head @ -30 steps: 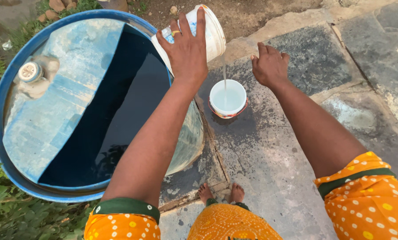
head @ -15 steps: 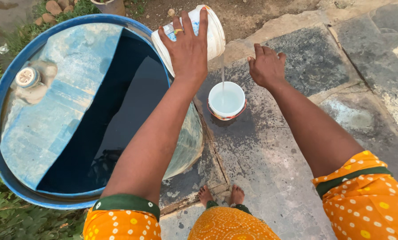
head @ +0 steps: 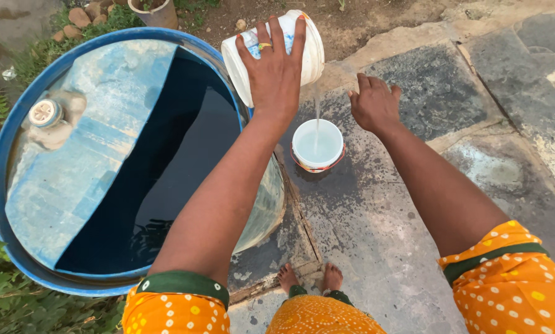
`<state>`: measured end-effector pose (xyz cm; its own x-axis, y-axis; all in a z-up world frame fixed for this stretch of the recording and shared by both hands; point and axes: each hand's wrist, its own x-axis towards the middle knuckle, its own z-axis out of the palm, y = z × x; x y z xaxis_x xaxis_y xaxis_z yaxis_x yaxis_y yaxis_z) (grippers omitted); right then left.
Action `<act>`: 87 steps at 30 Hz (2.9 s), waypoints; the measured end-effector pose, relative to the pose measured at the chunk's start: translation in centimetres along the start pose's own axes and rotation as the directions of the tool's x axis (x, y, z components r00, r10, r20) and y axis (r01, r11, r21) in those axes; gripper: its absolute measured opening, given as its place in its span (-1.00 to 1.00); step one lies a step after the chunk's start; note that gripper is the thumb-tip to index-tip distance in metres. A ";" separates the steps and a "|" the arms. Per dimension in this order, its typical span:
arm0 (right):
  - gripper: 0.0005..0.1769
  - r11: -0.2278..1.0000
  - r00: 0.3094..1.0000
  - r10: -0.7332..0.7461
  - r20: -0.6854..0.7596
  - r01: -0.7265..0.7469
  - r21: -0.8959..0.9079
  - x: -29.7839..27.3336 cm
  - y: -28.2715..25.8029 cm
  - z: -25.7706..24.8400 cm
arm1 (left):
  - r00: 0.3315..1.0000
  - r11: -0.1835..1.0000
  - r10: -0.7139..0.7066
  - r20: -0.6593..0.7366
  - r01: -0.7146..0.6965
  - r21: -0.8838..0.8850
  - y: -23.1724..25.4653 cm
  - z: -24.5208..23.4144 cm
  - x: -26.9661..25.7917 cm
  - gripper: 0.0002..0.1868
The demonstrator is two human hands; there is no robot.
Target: The person dips a white bucket into a blue barrel of water, pours it into a second bucket, and then pours water from the bucket onto a plant in the garden.
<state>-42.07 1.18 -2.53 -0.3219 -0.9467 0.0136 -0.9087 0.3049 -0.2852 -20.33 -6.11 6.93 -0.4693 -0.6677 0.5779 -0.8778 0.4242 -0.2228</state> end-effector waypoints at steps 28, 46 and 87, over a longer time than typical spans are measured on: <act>-0.39 0.987 0.990 -0.133 -0.043 0.136 0.081 -0.5 -6.7 1.1 | 0.957 0.949 -0.290 0.005 0.288 -0.124 -5.8 -2.0 -3.8 0.56; -0.43 0.847 0.890 -0.435 -0.134 0.455 0.274 -2.2 -24.4 4.7 | 0.528 0.869 -0.377 0.761 0.485 0.094 -15.7 -2.6 -11.2 0.60; -0.33 0.879 0.882 -0.469 -0.040 0.462 -0.120 -2.2 -25.2 7.5 | 0.544 0.727 -0.467 0.697 0.685 -0.047 -12.1 6.5 -17.4 0.57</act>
<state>-16.43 -5.21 -2.59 0.1314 -0.9741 0.1843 -0.9791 -0.1566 -0.1298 -2.21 -3.56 -5.51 0.0875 -0.9878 -0.1290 -0.9552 -0.1199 0.2706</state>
